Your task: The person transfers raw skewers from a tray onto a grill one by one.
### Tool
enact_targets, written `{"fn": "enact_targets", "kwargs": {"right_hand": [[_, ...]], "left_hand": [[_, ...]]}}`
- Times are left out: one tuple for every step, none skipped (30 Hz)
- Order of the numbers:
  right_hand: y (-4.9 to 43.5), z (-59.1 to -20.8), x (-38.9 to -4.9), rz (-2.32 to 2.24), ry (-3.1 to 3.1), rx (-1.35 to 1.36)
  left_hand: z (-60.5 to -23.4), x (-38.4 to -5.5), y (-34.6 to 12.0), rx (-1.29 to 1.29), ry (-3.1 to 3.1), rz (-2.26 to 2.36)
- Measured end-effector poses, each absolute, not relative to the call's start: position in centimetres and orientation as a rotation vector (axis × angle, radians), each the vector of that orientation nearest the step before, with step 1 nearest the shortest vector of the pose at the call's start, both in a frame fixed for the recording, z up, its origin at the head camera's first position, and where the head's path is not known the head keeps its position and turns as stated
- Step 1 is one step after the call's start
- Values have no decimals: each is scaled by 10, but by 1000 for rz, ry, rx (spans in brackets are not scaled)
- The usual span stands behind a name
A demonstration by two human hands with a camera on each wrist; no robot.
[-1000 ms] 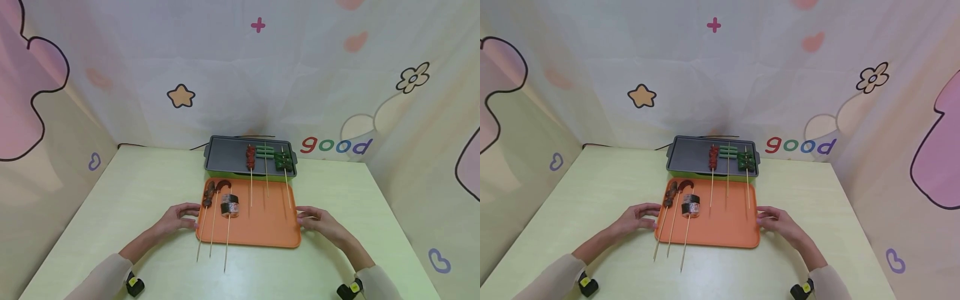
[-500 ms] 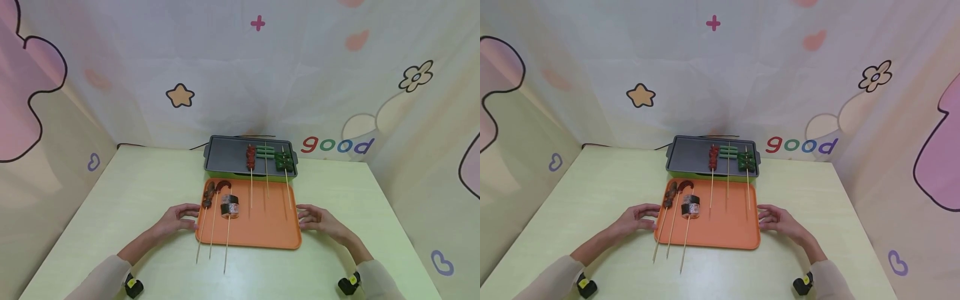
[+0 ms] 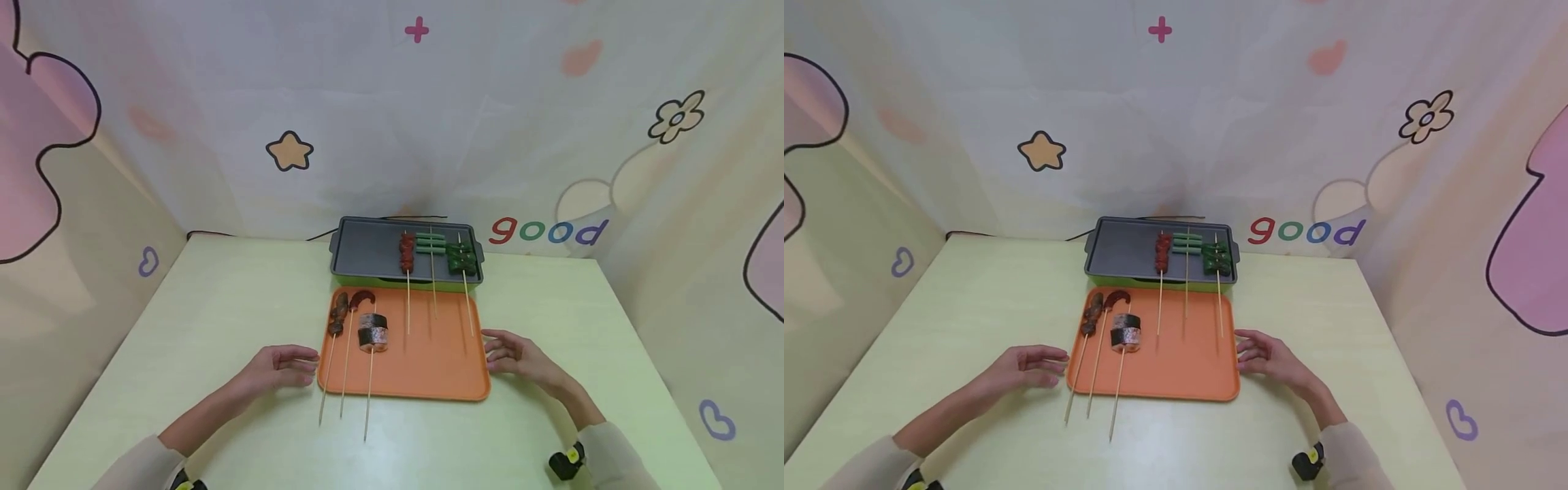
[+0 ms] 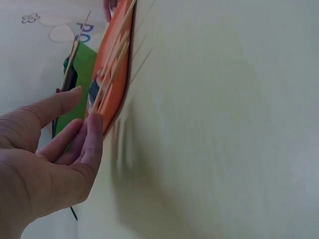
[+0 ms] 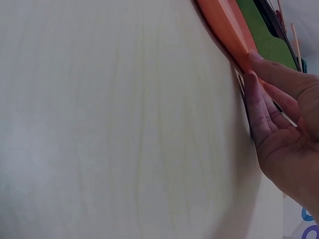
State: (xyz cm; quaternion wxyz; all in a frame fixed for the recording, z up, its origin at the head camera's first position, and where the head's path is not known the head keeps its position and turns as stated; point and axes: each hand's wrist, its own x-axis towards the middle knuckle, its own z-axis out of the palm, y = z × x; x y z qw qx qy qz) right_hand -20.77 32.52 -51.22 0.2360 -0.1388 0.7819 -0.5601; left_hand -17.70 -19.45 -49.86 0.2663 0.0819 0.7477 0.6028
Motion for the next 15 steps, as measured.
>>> {"fn": "enact_targets", "kwargs": {"right_hand": [[325, -512, -208, -1535, 2148, -380], [325, -511, -208, -1533, 2154, -378], [325, -511, -208, -1534, 2158, -375], [325, -510, -208, -1537, 2160, -370], [325, -509, -207, -1540, 2161, -361], [325, -509, -207, -1540, 2162, -354], [325, -508, -207, -1539, 2164, -346], [324, -508, -206, -1539, 2164, -343], [324, -508, -206, -1541, 2162, -339], [324, -509, -206, -1541, 2161, -332], [323, -509, -205, -1539, 2162, -326], [323, -510, -205, -1539, 2161, -322], [323, -511, -204, -1541, 2161, -319], [322, -512, -204, -1542, 2162, -319], [322, -513, -203, -1543, 2163, -314]], "left_hand": [[-497, -172, -195, 212, 2008, 1633], [-496, -168, -194, 201, 1994, 1641], [-496, -163, -194, 190, 1978, 1648], [-496, -160, -193, 177, 1960, 1655], [-496, -156, -192, 162, 1941, 1663], [-497, -153, -190, 146, 1918, 1672], [-498, -150, -189, 129, 1891, 1681], [-499, -148, -187, 113, 1866, 1690], [-500, -145, -186, 95, 1841, 1699], [-502, -143, -184, 76, 1813, 1712], [-503, -142, -183, 61, 1788, 1723], [-504, -140, -181, 48, 1761, 1733], [-505, -139, -180, 37, 1738, 1742], [-506, -138, -179, 25, 1711, 1755], [-507, -137, -178, 11, 1685, 1769]]}}
